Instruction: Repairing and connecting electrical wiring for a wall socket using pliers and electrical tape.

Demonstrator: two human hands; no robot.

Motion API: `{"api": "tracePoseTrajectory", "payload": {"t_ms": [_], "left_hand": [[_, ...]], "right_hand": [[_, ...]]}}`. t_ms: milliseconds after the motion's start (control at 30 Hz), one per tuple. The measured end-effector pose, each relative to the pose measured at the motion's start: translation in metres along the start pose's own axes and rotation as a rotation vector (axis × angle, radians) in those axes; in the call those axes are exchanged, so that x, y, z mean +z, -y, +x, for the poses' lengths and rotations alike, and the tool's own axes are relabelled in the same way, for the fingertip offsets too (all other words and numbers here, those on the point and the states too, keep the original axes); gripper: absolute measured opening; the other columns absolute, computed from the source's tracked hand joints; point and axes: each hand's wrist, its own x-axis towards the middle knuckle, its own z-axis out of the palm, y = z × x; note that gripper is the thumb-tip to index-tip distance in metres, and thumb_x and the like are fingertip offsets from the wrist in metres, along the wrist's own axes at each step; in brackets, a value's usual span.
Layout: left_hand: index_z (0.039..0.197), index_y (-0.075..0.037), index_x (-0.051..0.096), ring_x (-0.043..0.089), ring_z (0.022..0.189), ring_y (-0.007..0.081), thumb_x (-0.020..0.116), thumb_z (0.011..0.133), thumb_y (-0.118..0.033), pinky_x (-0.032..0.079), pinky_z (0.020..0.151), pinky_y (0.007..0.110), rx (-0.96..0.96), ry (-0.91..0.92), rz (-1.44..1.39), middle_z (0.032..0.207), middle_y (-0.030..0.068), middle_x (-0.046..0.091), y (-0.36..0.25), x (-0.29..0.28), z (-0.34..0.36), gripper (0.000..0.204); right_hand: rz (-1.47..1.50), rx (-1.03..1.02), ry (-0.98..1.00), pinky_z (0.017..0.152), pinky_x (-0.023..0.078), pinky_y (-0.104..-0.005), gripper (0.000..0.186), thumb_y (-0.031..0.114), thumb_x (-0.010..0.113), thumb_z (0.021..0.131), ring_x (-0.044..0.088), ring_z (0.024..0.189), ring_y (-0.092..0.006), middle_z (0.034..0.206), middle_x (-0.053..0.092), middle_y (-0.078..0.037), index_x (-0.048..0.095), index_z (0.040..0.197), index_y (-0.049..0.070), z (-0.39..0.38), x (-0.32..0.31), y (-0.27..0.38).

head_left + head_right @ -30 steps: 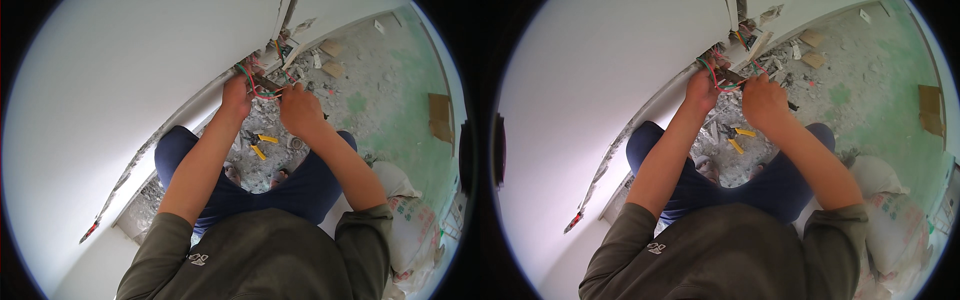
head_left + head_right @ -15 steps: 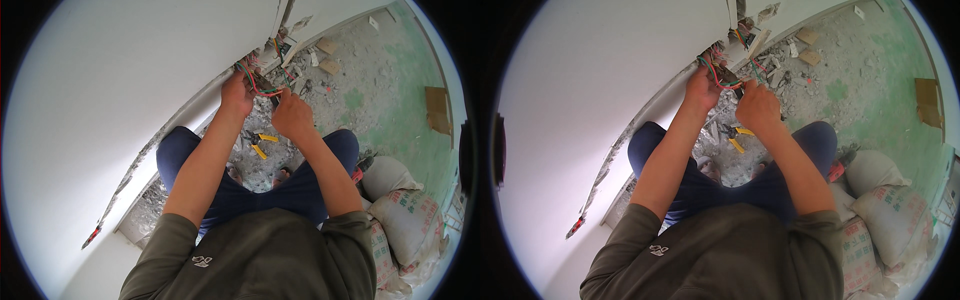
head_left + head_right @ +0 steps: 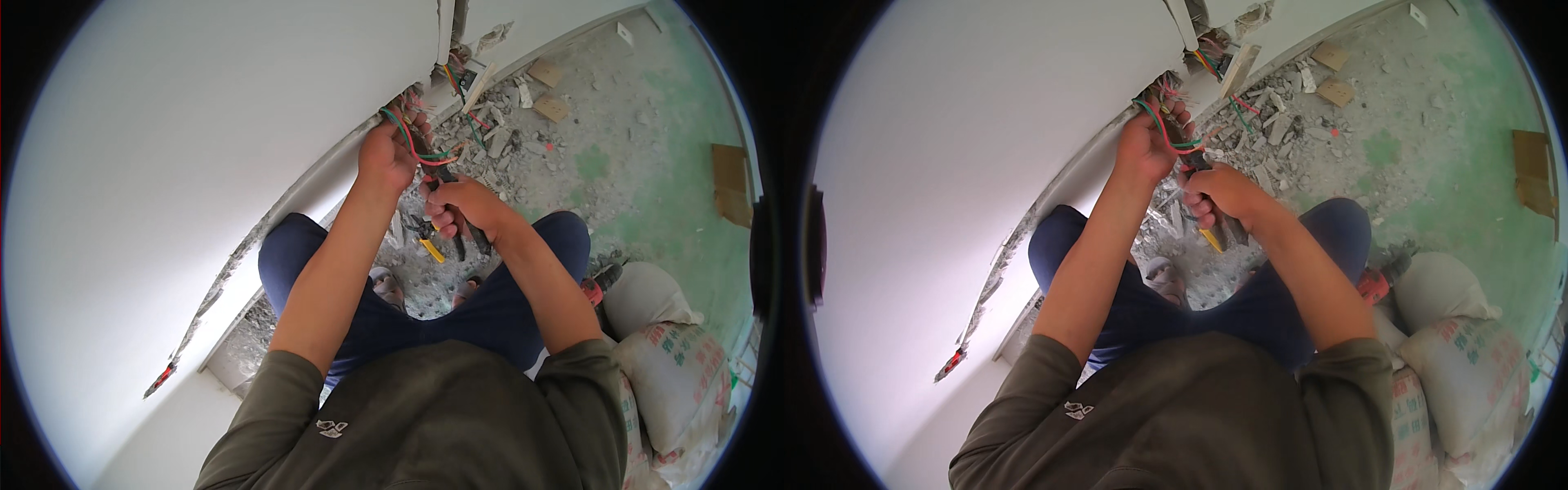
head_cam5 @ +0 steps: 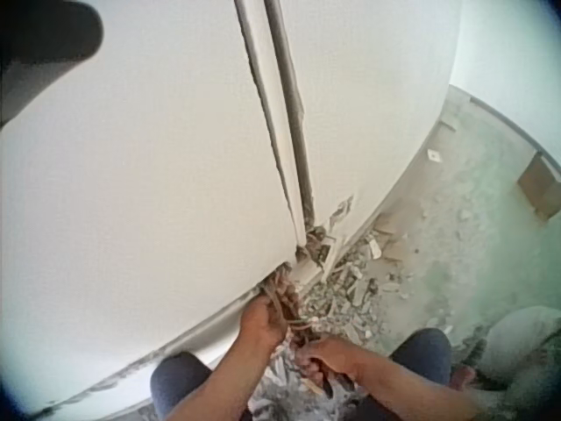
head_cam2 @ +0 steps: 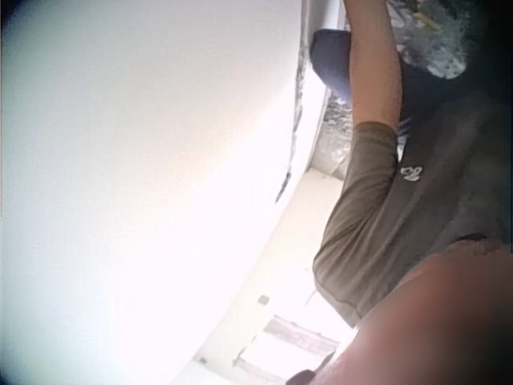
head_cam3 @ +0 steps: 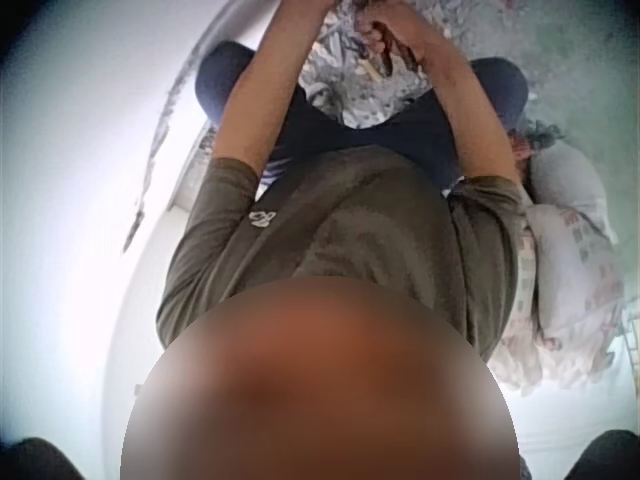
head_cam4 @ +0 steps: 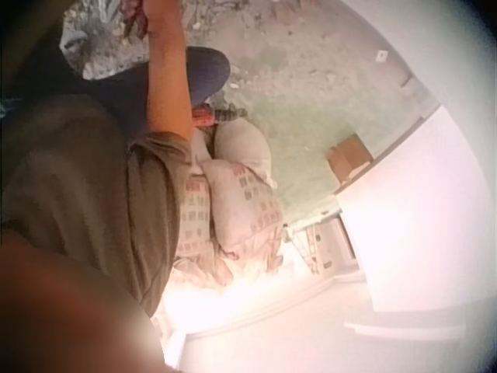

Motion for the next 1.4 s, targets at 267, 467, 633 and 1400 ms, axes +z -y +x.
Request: {"api": "tracePoseTrajectory", "payload": {"t_ms": [267, 467, 633, 1400], "left_hand": [[0.104, -0.007, 0.058, 0.058, 0.089, 0.0265, 0.051, 0.095, -0.025, 0.049, 0.079, 0.042, -0.040, 0.018, 0.055, 0.096, 0.0102, 0.062, 0.002, 0.003, -0.002, 0.021], [0.107, -0.006, 0.058, 0.057, 0.093, 0.0248, 0.057, 0.093, -0.033, 0.048, 0.084, 0.044, -0.029, 0.079, 0.052, 0.100, 0.0085, 0.061, 0.002, -0.005, -0.002, 0.031], [0.106, -0.009, 0.059, 0.056, 0.093, 0.0233, 0.060, 0.091, -0.036, 0.046, 0.084, 0.042, -0.022, 0.052, 0.090, 0.101, 0.0076, 0.063, 0.004, 0.001, -0.006, 0.031], [0.100, -0.008, 0.055, 0.059, 0.086, 0.0243, 0.059, 0.092, -0.035, 0.051, 0.083, 0.045, -0.021, 0.136, 0.029, 0.094, 0.0095, 0.061, 0.006, -0.007, -0.002, 0.029]], "right_hand": [[0.876, -0.052, 0.803, 0.054, 0.033, -0.0230, 0.025, 0.028, 0.055, 0.090, 0.041, 0.064, -0.0087, 0.078, 0.047, 0.001, 0.054, 0.107, 0.009, 0.013, 0.001, -0.027], [-0.225, -0.080, 0.035, 0.066, 0.037, -0.0239, 0.044, 0.039, 0.055, 0.093, 0.049, 0.073, -0.0104, 0.099, 0.065, -0.004, 0.058, 0.122, 0.005, -0.004, -0.017, 0.008], [-0.313, -0.061, -0.021, 0.063, 0.035, -0.0203, 0.034, 0.028, 0.058, 0.091, 0.045, 0.071, -0.0067, 0.095, 0.066, -0.003, 0.061, 0.117, 0.006, -0.021, -0.028, 0.014], [-0.226, 0.042, 0.005, 0.075, 0.054, -0.0370, 0.038, 0.034, 0.056, 0.093, 0.066, 0.078, -0.0208, 0.092, 0.066, -0.012, 0.055, 0.114, 0.002, -0.025, -0.012, 0.034]]}}
